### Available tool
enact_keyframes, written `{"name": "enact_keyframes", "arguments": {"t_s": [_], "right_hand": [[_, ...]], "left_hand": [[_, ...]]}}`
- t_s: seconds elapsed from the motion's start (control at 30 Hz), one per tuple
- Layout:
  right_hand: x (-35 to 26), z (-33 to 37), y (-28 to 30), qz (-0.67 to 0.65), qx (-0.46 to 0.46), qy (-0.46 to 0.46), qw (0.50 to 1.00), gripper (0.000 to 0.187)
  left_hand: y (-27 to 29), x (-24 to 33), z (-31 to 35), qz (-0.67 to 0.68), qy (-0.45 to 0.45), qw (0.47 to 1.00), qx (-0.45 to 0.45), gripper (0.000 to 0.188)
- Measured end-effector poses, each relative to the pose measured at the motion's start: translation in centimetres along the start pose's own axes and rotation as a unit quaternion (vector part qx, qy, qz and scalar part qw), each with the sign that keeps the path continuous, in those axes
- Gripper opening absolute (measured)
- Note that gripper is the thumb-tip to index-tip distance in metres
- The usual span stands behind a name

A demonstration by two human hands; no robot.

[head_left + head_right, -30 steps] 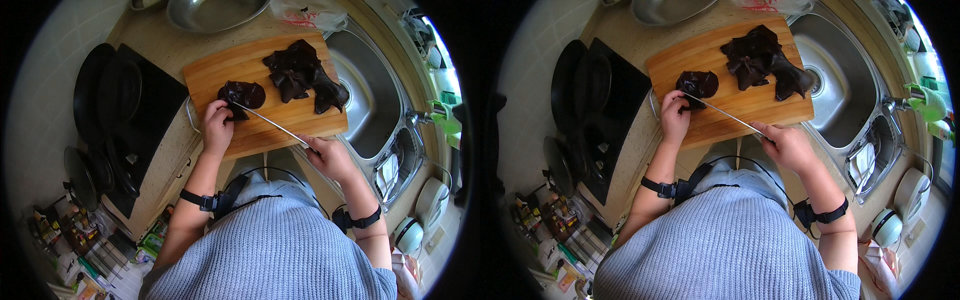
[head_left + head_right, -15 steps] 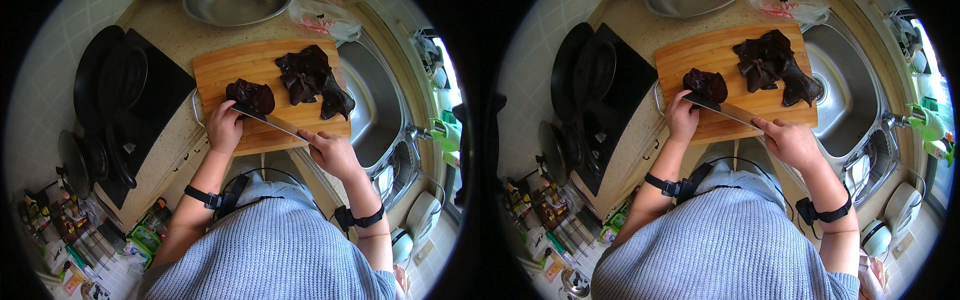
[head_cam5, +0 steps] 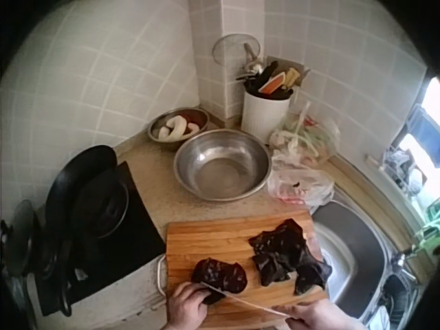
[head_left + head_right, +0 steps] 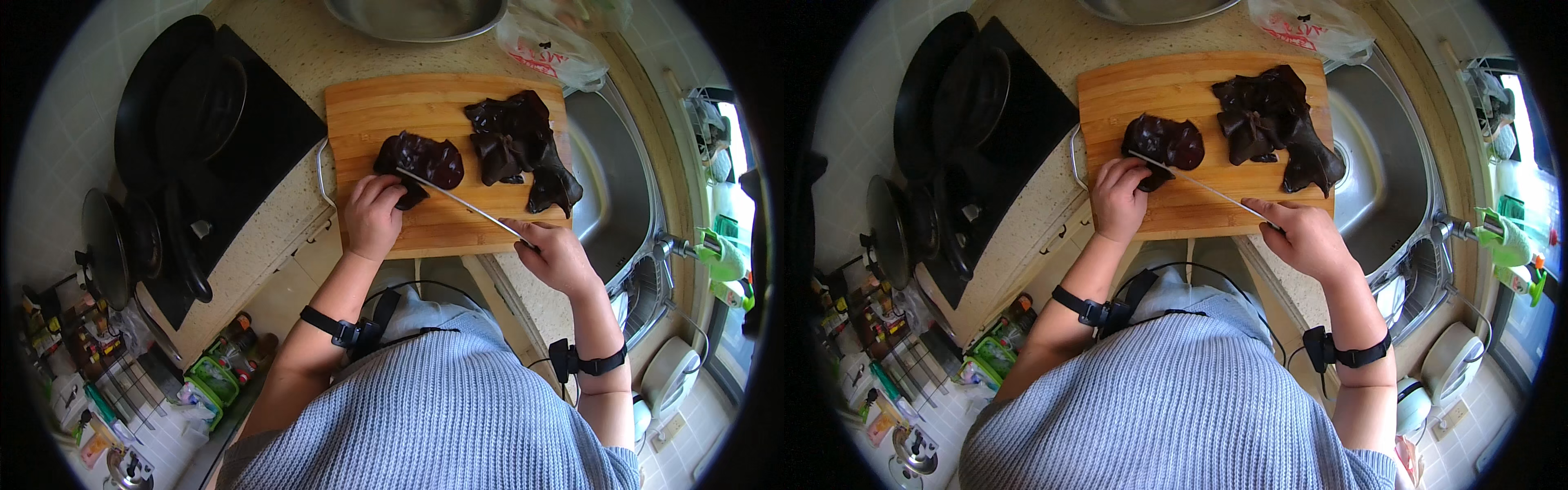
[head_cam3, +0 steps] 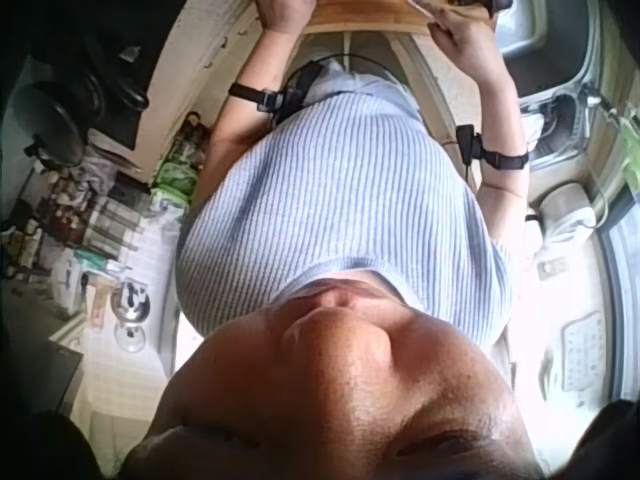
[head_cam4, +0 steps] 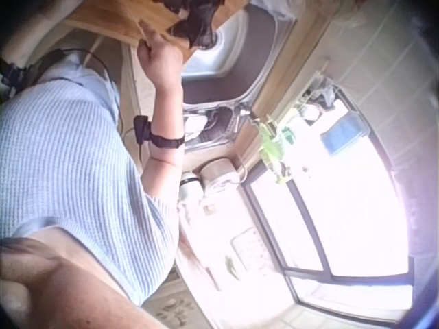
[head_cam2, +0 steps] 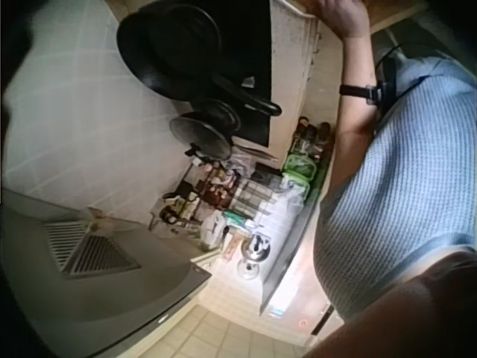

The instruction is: The person chops dark-colored rehydrated mushrooms on a wooden cutting board using a cleaver, then transfers the pieces into a wok. After rinsing the cutting board and knife, the person washes their hands and proceeds to slice a white daikon radish into chunks on the same board.

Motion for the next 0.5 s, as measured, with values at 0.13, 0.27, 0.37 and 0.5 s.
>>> {"name": "enact_keyframes", "arguments": {"t_s": [0.13,0.27,0.37,0.5], "right_hand": [[-0.5,-0.3,0.4,0.034,0.004,0.030,0.999,0.042],[-0.9,-0.5,0.7,0.061,0.010,0.036,0.997,0.040],[-1.3,-1.0,1.0,0.052,0.015,0.053,0.997,0.040],[-1.2,-2.2,1.3,0.071,0.008,0.077,0.994,0.039]], "left_hand": [[-0.1,-0.4,0.1,0.016,0.012,1.000,0.016,0.025],[-0.5,-0.8,0.0,0.028,0.035,0.999,0.007,0.024],[-0.5,-0.7,-0.2,0.028,0.020,0.999,0.012,0.023],[-0.2,-1.2,-0.4,0.046,0.045,0.998,0.021,0.018]]}}
Point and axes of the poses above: each hand's wrist, its own z-axis away from the middle knuckle, its own y-axis out of the back of the hand, x = y × z, the point moved 8 cm from there along -z, towards the middle knuckle, and after that the axes turned 7 degrees about z, right-handed, at the moved point
